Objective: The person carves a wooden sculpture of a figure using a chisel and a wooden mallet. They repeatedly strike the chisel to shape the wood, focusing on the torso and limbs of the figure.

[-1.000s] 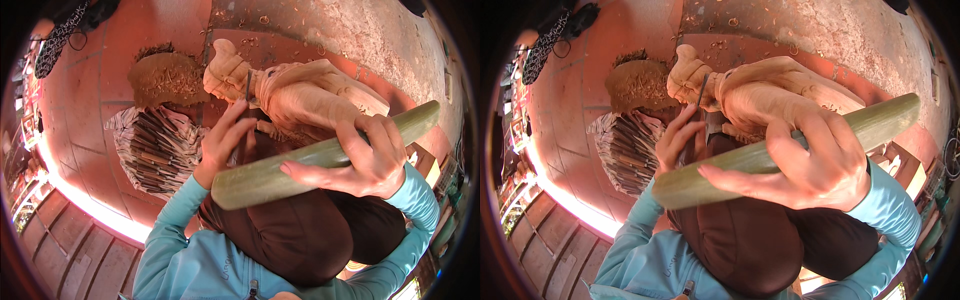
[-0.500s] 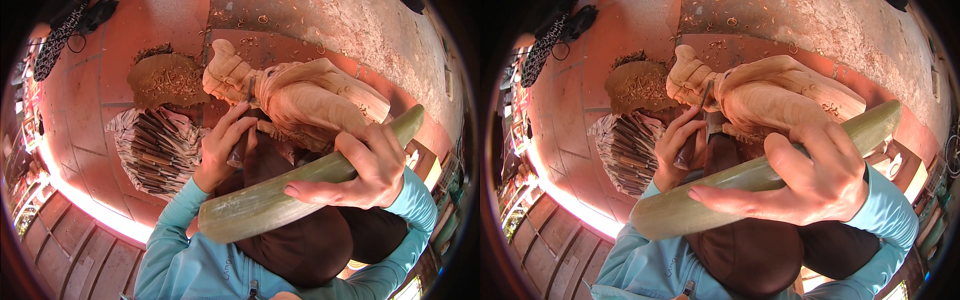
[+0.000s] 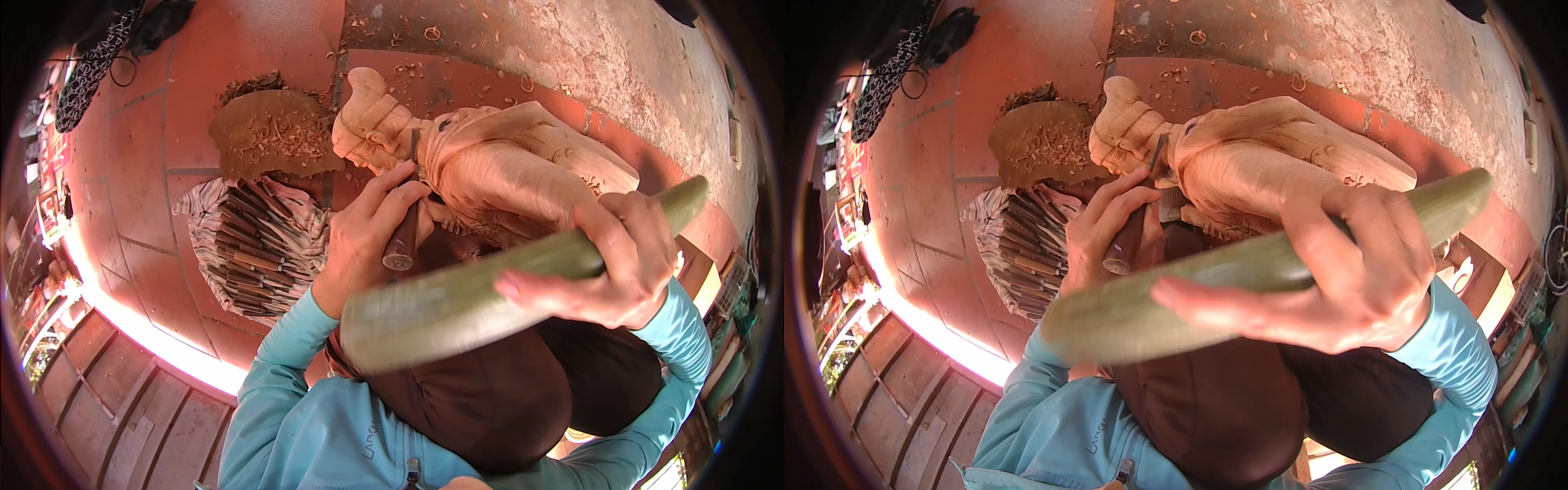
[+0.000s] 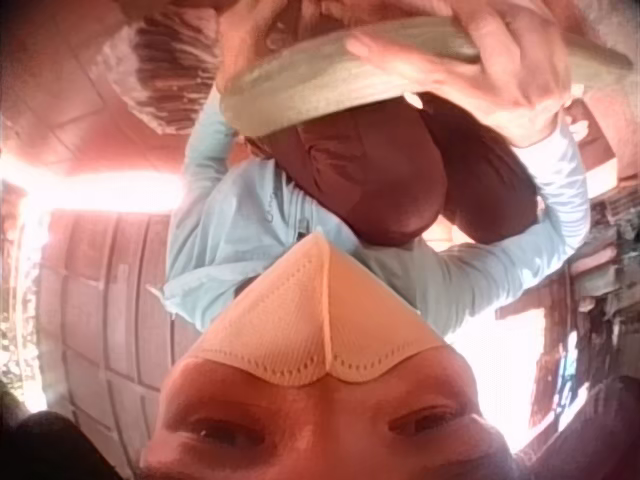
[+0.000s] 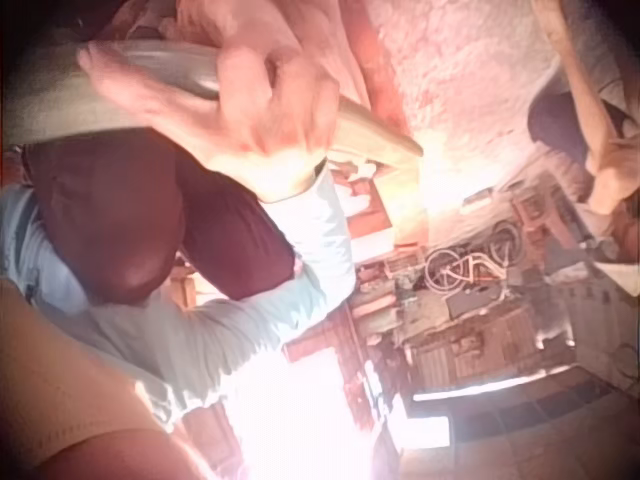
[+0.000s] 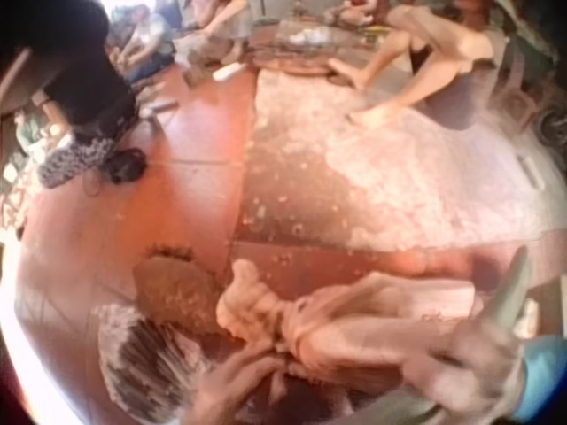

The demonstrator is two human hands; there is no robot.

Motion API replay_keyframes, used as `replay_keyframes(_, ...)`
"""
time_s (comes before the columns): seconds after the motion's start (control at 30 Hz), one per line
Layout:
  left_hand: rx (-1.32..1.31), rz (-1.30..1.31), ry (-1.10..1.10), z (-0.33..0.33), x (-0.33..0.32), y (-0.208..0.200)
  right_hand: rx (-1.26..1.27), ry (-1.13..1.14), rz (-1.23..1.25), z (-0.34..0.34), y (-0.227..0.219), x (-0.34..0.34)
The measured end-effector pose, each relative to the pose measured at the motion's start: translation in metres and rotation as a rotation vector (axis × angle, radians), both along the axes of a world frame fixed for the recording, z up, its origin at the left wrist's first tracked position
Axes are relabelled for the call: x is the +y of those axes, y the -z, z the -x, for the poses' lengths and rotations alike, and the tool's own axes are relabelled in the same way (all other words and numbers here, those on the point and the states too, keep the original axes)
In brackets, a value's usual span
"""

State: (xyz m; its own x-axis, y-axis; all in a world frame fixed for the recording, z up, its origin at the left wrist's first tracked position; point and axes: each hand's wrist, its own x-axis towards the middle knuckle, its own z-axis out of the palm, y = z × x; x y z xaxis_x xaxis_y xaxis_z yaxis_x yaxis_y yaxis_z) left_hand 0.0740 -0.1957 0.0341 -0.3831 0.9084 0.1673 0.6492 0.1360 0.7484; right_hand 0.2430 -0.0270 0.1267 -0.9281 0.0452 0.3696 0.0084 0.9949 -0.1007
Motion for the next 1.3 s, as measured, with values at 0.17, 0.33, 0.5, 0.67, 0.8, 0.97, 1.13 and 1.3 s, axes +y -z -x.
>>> replay_keyframes(0.17,0.086,-0.025,-0.001,-0.004,-0.001,0.012,-0.02,0.017,-0.085,-0.003,0.003,0.001)
replay_keyframes(0.33,0.101,-0.013,0.027,-0.003,0.003,0.006,0.037,-0.029,-0.049,-0.008,0.008,0.004)
replay_keyframes(0.5,0.099,0.027,0.016,-0.004,0.006,0.005,-0.057,0.031,-0.131,-0.007,0.003,0.004)
replay_keyframes(0.67,0.079,0.021,-0.049,-0.004,0.017,-0.004,-0.037,0.034,-0.112,-0.006,0.004,0.009)
replay_keyframes(0.8,0.104,0.042,-0.018,0.001,0.026,-0.007,-0.043,0.087,-0.187,-0.004,0.008,0.012)
replay_keyframes(0.97,0.1,-0.17,0.149,0.013,0.043,0.004,-0.093,0.097,-0.07,-0.006,0.008,0.019)
replay_keyframes(1.13,-0.381,-0.575,0.318,0.015,0.05,0.038,0.135,0.027,0.214,-0.004,0.013,0.025)
replay_keyframes(1.3,-0.393,-0.506,0.281,0.019,0.064,0.034,-0.008,0.034,0.112,-0.001,0.009,0.038)
